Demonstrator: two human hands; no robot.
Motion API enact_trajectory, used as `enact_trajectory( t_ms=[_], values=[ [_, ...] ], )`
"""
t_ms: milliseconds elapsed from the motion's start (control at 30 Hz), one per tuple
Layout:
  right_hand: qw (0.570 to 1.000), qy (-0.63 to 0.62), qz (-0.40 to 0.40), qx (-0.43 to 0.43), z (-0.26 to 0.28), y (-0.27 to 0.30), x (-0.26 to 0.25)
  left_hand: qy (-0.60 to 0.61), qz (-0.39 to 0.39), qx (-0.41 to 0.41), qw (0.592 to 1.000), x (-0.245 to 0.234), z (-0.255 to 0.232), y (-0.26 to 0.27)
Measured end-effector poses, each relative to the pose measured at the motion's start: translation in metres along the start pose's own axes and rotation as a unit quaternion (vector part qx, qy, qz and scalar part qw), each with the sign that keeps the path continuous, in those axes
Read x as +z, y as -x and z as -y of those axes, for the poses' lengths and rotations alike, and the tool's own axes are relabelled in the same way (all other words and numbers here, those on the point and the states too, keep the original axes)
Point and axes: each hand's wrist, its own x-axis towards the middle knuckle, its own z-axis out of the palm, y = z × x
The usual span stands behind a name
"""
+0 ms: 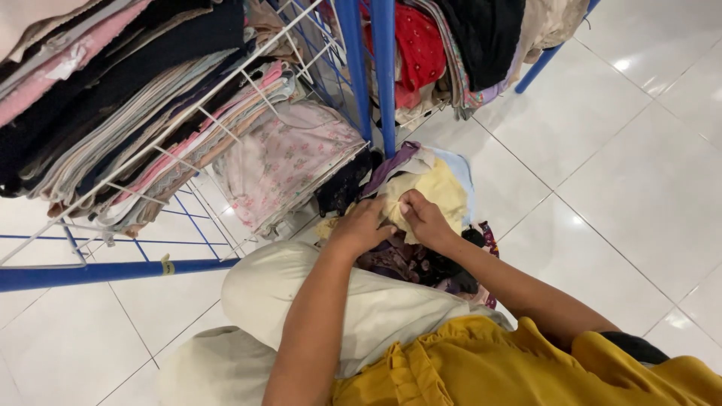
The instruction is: Sorting and organizing various clothing items from a pile into a wire storage rack in a retail store.
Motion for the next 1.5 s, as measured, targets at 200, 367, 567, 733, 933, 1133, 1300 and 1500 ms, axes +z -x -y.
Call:
enact_trajectory(
  t_ms=[200, 367, 567, 733, 933, 1133, 1300, 1500],
  values=[
    [0.998, -0.041, 0.035, -0.024, 0.052, -0.013, -0.034, 0.11, -0.061, 0.122, 0.985, 0.001, 0.008, 0.0],
    [0.99, -0.123, 0.058, 0.02, 0.076, -0.024, -0.076, 0.022, -0.142, 0.051, 0.988, -0.001, 0.008, -0.005],
    [0.945, -0.318, 0.014, 0.076, 0.114, -0.03, -0.098, 0.17, -0.207, 0.076, 0.96, 0.02, 0.031, -0.023],
    [0.914, -0.395, 0.037, 0.081, 0.151, -0.027, -0.097, 0.483, -0.098, 0.054, 0.868, 0.054, 0.057, -0.044],
    [0.899, -0.433, 0.033, 0.046, 0.191, -0.046, -0.09, 0.664, 0.002, -0.055, 0.745, 0.003, 0.022, -0.015],
    [0.906, -0.408, -0.007, 0.115, 0.129, -0.065, -0.092, 0.75, -0.023, 0.056, 0.659, -0.013, 0.01, -0.004],
    [0.913, -0.384, -0.038, 0.13, 0.116, -0.068, -0.085, 0.584, -0.083, 0.06, 0.805, 0.036, 0.038, -0.034],
    [0.989, 0.024, -0.136, -0.055, 0.095, -0.06, -0.065, 0.663, -0.127, -0.043, 0.736, 0.011, 0.034, -0.028]
  ],
)
